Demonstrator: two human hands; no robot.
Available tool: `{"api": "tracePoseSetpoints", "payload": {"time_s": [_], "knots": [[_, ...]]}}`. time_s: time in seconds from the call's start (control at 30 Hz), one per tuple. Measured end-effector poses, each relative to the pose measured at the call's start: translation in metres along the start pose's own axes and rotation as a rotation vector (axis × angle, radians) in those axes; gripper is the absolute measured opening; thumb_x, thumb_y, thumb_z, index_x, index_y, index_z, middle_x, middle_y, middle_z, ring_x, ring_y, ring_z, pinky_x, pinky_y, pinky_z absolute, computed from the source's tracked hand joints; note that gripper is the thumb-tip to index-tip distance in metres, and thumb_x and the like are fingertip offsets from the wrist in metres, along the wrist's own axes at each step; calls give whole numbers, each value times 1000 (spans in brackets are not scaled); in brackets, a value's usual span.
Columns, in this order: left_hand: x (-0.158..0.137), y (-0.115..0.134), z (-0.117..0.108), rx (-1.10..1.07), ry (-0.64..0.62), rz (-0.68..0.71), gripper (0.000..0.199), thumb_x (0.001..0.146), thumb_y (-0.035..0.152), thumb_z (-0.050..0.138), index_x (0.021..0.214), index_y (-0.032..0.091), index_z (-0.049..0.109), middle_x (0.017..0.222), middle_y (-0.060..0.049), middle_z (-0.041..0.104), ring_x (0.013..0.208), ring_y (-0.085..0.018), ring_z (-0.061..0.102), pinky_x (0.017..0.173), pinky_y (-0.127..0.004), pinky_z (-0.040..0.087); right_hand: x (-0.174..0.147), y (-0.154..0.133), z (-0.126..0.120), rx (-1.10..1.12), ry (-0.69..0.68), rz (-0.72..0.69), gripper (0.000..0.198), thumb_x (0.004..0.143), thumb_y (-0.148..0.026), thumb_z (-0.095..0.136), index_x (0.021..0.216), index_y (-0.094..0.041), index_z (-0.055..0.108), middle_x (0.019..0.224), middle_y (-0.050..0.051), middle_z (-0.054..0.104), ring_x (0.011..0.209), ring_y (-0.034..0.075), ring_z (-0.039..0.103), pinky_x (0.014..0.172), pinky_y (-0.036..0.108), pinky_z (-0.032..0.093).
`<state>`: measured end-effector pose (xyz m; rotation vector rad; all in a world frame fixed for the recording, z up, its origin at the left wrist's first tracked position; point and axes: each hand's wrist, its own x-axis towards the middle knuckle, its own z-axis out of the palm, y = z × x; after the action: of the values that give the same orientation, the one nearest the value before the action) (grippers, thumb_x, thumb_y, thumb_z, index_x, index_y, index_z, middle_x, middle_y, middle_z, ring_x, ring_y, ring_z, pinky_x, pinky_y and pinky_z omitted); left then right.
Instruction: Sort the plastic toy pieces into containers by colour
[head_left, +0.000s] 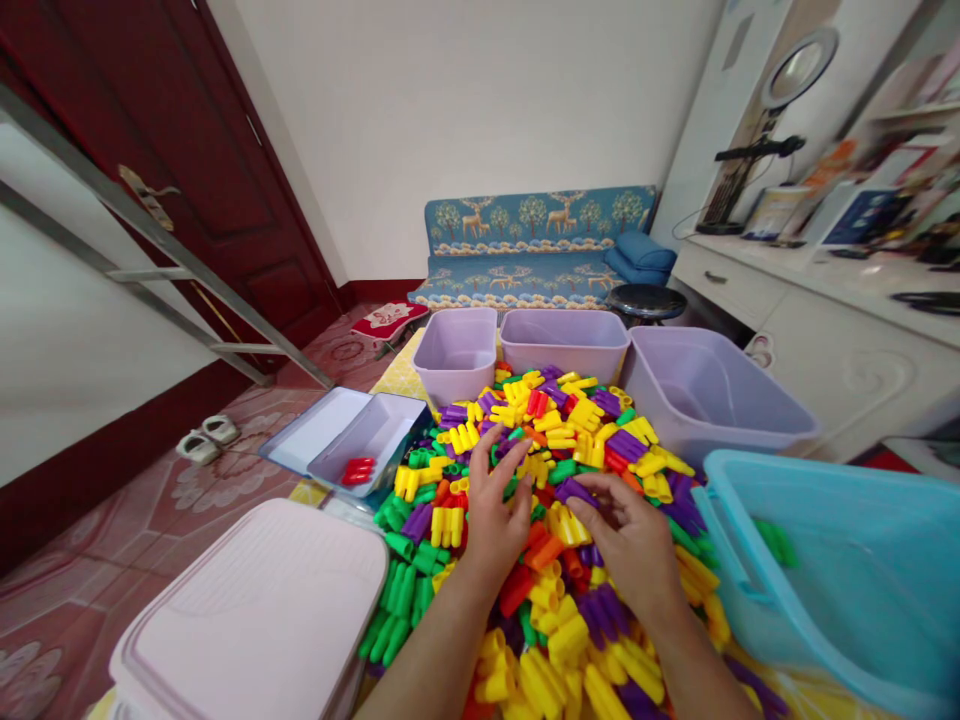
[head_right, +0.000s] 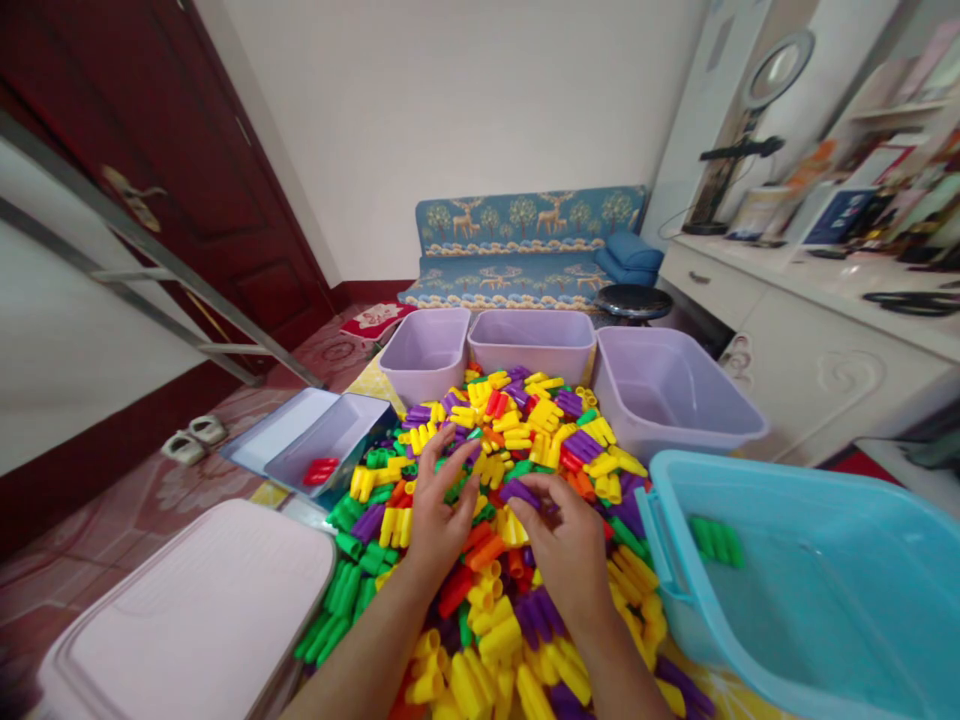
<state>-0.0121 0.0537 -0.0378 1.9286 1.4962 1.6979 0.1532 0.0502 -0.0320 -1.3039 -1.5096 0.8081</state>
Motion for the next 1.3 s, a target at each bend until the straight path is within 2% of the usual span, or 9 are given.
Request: {"api": "tracePoseSetpoints", "payload": {"time_s": [0.1,0.27,0.4,0.53,0.63,0.73,0.97,1.1,1.3], "knots": [[-1,0,1,69,38,9,29,88,14,54,112,25,65,133,-9,49,127,-26,45,105,-44,38,1,2,1,132,-22,52,35,79,-39,66,108,-19,64,95,6,70,89,21,66,81,33,53],[-1,-4,2,61,-30,-36,22,86,9,52,94,22,69,96,-6,67,94,-20,61,85,-36,47,6,-1,-2,313,-26,160,42,76,-40,70,111,-18,64,88,6,71,79,19,67,71,32,55],[0,-4,2,54,-116,-73,21,83,7,54,89,20,69,86,-4,70,83,-19,62,78,-32,47,19,-17,-5,486,139,229,43,66,-37,78,102,-16,67,84,5,70,69,17,65,63,31,57],[0,-4,2,42,-131,-90,21,82,7,54,88,20,68,86,-4,70,83,-19,62,76,-32,48,41,-43,-14,825,451,40,40,67,-27,78,103,-19,64,112,6,65,100,19,65,95,38,51],[-1,-5,2,31,-134,-95,21,82,7,53,89,20,68,86,-4,70,83,-19,62,76,-33,48,53,-54,-22,927,466,-44,41,65,-24,76,103,-20,61,126,9,58,120,22,56,108,43,40],[-1,-7,3,18,-127,-91,22,82,6,53,89,20,68,87,-4,69,84,-19,62,77,-33,48,55,-43,-24,748,389,-5,49,70,-30,72,116,-22,56,136,11,51,125,25,51,106,49,40],[0,-8,4,17,-45,-55,22,85,10,52,96,21,68,102,-8,63,100,-21,59,90,-37,47,53,17,-8,-326,260,-95,62,77,-36,54,133,-10,48,142,20,44,135,31,36,113,51,26],[0,-7,4,43,-18,-58,25,85,10,53,103,21,65,108,-8,61,106,-22,56,94,-38,45,57,15,0,-573,164,-95,69,79,-32,51,142,-7,37,145,19,41,134,30,38,111,46,30],[-1,-7,4,27,-29,-91,32,84,9,52,112,22,60,114,-8,60,111,-22,54,97,-39,43,79,-11,0,-646,79,140,81,83,-41,53,151,-16,17,132,15,56,111,31,59,90,44,48]]}}
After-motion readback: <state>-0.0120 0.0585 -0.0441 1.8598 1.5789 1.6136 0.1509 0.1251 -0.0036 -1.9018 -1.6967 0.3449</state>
